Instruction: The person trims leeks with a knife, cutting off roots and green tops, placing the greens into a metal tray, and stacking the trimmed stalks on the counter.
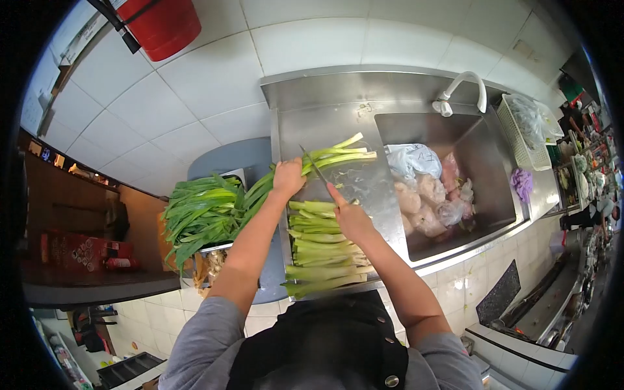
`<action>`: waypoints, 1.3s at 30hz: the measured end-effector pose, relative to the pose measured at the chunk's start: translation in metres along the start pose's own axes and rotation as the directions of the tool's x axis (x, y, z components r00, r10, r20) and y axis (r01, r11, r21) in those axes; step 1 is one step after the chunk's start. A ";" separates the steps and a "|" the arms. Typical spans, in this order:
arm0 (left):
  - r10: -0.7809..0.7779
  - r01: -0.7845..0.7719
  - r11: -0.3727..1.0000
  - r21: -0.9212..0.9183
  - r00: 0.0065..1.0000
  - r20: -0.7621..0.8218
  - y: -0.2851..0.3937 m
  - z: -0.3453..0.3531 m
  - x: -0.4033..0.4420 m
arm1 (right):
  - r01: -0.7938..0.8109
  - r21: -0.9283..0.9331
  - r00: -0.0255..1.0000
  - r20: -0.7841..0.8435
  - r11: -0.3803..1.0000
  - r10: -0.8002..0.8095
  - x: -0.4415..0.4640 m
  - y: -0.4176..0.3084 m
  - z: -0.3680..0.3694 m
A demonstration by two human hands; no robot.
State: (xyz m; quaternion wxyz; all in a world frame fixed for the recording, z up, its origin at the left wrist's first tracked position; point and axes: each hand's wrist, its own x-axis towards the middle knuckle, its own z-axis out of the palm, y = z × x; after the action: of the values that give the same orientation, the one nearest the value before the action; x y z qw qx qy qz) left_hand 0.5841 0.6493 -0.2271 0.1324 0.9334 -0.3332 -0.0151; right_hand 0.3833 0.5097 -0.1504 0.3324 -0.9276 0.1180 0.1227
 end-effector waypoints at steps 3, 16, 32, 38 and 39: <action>-0.017 0.017 1.000 -0.009 1.000 0.004 0.003 0.004 -0.005 | -0.113 0.016 0.990 0.090 0.993 0.111 0.015 -0.008 -0.003; -0.067 0.054 0.987 -0.152 0.994 -0.082 0.004 -0.033 0.001 | -0.070 -0.173 0.990 0.111 0.982 0.091 -0.061 0.010 -0.006; 0.376 0.114 0.798 0.591 0.672 -0.638 -0.115 -0.498 -0.169 | -0.195 0.122 0.979 0.082 0.973 0.186 -0.059 -0.008 -0.014; 0.416 -0.103 0.750 0.654 0.841 -0.345 -0.137 -0.390 -0.183 | -0.143 0.118 0.988 -0.038 0.983 0.148 -0.074 -0.012 -0.002; 0.373 -0.131 0.731 0.670 0.898 -0.231 -0.148 -0.350 -0.182 | -0.054 0.077 0.990 -0.123 0.996 0.063 -0.077 -0.006 0.004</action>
State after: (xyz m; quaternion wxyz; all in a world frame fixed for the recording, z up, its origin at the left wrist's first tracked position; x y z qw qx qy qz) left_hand 0.5748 0.9555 0.0613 -0.1351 0.8539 -0.4148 0.2840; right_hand 0.3123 0.5273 -0.1268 0.3543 -0.9169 0.1704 0.0694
